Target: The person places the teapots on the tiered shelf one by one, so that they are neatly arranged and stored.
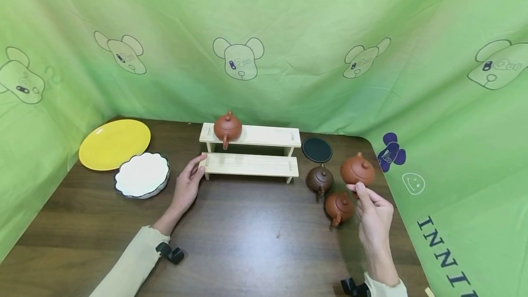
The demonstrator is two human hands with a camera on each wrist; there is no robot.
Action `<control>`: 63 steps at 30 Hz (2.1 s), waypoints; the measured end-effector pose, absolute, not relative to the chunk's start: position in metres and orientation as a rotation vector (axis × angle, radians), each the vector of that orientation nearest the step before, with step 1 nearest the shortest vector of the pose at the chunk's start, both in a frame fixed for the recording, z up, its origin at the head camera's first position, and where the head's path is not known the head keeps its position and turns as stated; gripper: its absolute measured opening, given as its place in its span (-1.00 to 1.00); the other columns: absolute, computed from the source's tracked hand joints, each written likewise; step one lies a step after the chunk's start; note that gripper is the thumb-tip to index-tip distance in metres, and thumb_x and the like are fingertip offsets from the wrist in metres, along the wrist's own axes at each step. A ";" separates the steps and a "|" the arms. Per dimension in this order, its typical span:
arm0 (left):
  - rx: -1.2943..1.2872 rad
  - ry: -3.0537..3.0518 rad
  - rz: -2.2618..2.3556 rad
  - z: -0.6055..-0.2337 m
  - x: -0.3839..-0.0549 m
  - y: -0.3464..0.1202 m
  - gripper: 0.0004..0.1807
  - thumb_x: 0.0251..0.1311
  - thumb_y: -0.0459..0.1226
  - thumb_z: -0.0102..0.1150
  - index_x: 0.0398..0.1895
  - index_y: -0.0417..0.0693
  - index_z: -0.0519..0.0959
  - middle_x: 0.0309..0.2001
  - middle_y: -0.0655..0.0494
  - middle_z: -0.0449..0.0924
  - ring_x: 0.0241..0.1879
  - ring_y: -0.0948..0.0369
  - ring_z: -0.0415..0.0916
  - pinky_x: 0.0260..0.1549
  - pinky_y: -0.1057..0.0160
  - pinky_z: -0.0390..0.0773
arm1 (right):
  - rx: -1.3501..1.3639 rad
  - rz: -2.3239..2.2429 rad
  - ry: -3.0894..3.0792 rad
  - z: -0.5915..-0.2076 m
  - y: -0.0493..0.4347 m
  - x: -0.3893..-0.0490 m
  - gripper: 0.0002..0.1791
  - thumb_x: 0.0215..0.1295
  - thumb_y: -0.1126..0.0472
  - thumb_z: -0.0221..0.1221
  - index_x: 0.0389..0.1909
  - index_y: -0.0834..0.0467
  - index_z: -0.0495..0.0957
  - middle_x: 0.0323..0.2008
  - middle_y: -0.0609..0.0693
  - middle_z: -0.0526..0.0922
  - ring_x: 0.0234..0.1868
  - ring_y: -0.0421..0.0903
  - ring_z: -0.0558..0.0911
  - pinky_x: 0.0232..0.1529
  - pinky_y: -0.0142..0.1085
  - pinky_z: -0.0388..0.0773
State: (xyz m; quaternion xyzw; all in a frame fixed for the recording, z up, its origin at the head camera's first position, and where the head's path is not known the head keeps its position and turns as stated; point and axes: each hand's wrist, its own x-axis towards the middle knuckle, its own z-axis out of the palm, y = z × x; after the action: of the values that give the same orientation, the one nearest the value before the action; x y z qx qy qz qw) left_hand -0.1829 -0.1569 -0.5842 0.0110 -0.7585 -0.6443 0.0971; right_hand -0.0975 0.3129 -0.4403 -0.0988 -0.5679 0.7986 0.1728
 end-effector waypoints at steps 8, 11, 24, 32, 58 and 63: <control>0.017 -2.261 -1.840 -0.571 -0.177 -0.151 -0.58 0.70 -0.12 0.18 0.51 0.27 0.61 0.56 0.05 0.52 0.45 0.11 0.56 0.43 -0.07 0.54 | -0.213 2.283 -1.669 -0.437 0.299 -0.099 -0.63 0.68 0.37 0.18 -0.36 0.25 0.86 -0.83 -0.17 0.27 -0.63 -0.04 -0.20 -0.62 -0.22 -0.41; 0.031 -2.261 -1.843 -0.570 -0.177 -0.151 -0.58 0.70 -0.13 0.19 0.51 0.28 0.61 0.55 0.06 0.53 0.45 0.13 0.57 0.42 -0.04 0.54 | -0.191 2.278 -1.698 -0.436 0.292 -0.101 -0.62 0.68 0.38 0.17 -0.37 0.22 0.86 -0.82 -0.14 0.19 -0.62 -0.04 -0.19 -0.61 -0.22 -0.40; 0.034 -2.254 -1.860 -0.572 -0.177 -0.152 -0.59 0.69 -0.15 0.19 0.50 0.31 0.62 0.56 0.10 0.52 0.44 0.12 0.57 0.42 -0.05 0.55 | -0.087 2.307 -1.766 -0.432 0.261 -0.116 -0.63 0.69 0.36 0.19 -0.35 0.20 0.86 -0.80 -0.20 0.34 -0.63 -0.04 -0.21 -0.58 -0.18 -0.42; 0.058 -2.259 -1.872 -0.570 -0.175 -0.151 -0.58 0.68 -0.17 0.20 0.49 0.33 0.63 0.54 0.12 0.54 0.44 0.15 0.57 0.43 -0.02 0.54 | -0.051 2.323 -1.787 -0.431 0.240 -0.122 -0.61 0.70 0.34 0.17 -0.35 0.15 0.87 -0.80 -0.19 0.15 -0.62 -0.05 -0.20 -0.61 -0.21 -0.38; 0.014 -2.234 -1.916 -0.590 -0.185 -0.158 -0.59 0.65 -0.01 0.24 0.48 0.46 0.61 0.57 0.19 0.50 0.49 0.11 0.53 0.45 0.01 0.53 | -0.020 2.226 -1.783 -0.441 0.194 -0.169 -0.71 0.63 0.26 0.31 -0.36 0.15 0.86 -0.69 -0.17 0.48 -0.76 -0.43 0.13 -0.66 -0.43 -0.15; 0.014 -2.228 -1.922 -0.590 -0.185 -0.159 -0.60 0.66 -0.04 0.23 0.47 0.46 0.62 0.57 0.18 0.51 0.49 0.10 0.53 0.46 -0.03 0.52 | -0.001 2.190 -1.804 -0.440 0.185 -0.178 -0.70 0.63 0.26 0.31 -0.39 0.14 0.85 -0.66 -0.18 0.48 -0.71 -0.41 0.14 -0.61 -0.41 -0.12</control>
State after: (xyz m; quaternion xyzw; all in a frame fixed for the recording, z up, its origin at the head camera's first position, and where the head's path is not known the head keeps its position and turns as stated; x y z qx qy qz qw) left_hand -0.1846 -0.1588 -0.5900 0.0047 -0.7534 -0.6500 0.0992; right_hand -0.1777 0.1846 -0.4403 -0.0005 -0.6285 0.7629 0.1518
